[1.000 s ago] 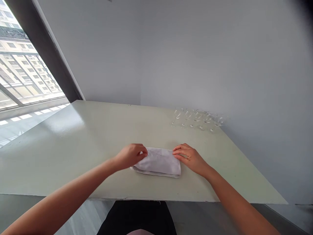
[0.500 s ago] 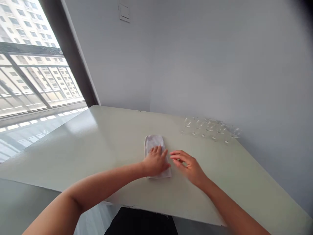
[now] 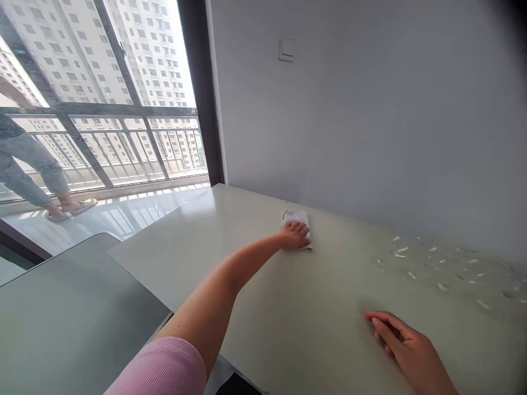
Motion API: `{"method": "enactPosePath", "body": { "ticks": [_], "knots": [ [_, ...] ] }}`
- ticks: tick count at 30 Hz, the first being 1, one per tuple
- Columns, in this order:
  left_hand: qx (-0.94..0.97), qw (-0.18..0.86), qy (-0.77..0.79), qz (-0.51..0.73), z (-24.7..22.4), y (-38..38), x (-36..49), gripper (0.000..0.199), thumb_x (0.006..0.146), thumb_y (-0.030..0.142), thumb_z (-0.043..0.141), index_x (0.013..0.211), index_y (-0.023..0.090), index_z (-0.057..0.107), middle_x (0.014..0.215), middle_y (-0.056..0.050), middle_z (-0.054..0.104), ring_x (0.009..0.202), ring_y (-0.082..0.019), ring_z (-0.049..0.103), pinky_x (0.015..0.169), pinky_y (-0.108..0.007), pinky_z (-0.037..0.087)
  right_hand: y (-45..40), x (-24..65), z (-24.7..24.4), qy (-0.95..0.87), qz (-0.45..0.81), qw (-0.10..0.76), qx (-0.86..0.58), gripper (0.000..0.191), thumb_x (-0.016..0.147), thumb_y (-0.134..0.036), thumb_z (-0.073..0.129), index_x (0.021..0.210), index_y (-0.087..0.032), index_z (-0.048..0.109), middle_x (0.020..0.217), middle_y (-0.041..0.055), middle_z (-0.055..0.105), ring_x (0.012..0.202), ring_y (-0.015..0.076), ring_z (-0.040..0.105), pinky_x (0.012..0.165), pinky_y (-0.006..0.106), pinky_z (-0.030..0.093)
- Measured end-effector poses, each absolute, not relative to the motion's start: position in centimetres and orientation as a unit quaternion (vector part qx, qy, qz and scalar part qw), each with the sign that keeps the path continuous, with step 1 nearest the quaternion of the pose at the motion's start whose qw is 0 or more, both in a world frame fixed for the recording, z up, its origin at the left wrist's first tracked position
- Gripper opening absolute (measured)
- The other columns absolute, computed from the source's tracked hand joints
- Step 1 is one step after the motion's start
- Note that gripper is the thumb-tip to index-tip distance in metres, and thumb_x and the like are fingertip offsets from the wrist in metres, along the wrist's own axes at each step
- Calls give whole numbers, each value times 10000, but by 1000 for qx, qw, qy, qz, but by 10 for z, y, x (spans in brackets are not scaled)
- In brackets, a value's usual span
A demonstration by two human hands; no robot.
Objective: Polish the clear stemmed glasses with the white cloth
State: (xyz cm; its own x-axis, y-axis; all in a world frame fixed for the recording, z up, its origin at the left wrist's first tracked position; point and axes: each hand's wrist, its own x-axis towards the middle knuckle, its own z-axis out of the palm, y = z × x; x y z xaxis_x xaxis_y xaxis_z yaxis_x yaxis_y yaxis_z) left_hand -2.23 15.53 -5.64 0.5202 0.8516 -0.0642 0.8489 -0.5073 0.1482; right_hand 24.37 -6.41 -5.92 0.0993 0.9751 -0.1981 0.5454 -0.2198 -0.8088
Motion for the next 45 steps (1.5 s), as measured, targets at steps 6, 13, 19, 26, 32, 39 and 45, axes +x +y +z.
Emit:
{"method": "enactPosePath", "body": {
  "ticks": [6,13,19,26,32,39,45],
  "knots": [
    [754,66,654,9,-47,177,-194,614,884,479,164,1377,116,211,1457,-154,118,1335,-279,88,1046,-464,70,-63,241,-55,-563,350,277,-695,423,682,-551,520,883,-207,662,616,14,579,469,124,493,447,233,430],
    [630,49,775,-7,-42,104,-363,634,881,498,118,1389,123,171,1464,-143,88,1337,-281,61,1038,-468,77,-63,236,-50,-571,346,284,-689,417,657,-560,524,825,-210,677,570,11,563,450,125,492,419,228,423],
    [578,38,815,-19,-44,26,-436,636,875,499,131,1396,135,165,1469,-113,87,1343,-268,53,1048,-457,74,-64,241,-60,-578,367,315,-657,399,682,-538,542,854,-201,672,737,62,644,671,185,608,480,217,464],
    [597,23,802,-22,-50,-29,-428,653,857,541,142,1395,173,188,1471,-75,100,1346,-252,67,1059,-436,95,-67,240,-56,-614,340,330,-631,364,698,-503,549,868,-210,683,814,73,672,700,187,619,576,243,507],
    [681,3,732,6,-57,-57,-365,616,858,530,230,1377,199,254,1451,-74,178,1337,-254,125,1068,-442,128,-71,238,-49,-624,344,346,-610,372,722,-510,530,878,-206,675,798,73,668,730,196,618,600,255,511],
    [833,-2,551,46,-52,-72,-247,600,859,520,295,1380,229,237,1447,-71,186,1332,-259,145,1075,-453,143,-76,226,-38,-635,348,356,-591,350,741,-488,520,860,-195,671,789,67,661,596,141,562,516,231,465],
    [878,49,468,90,-51,-62,-134,619,842,532,328,1368,210,277,1443,-95,206,1332,-278,135,1074,-481,120,-78,220,-33,-632,344,377,-583,337,786,-434,473,904,-169,644,842,74,656,588,126,539,541,246,459]
  ]
}}
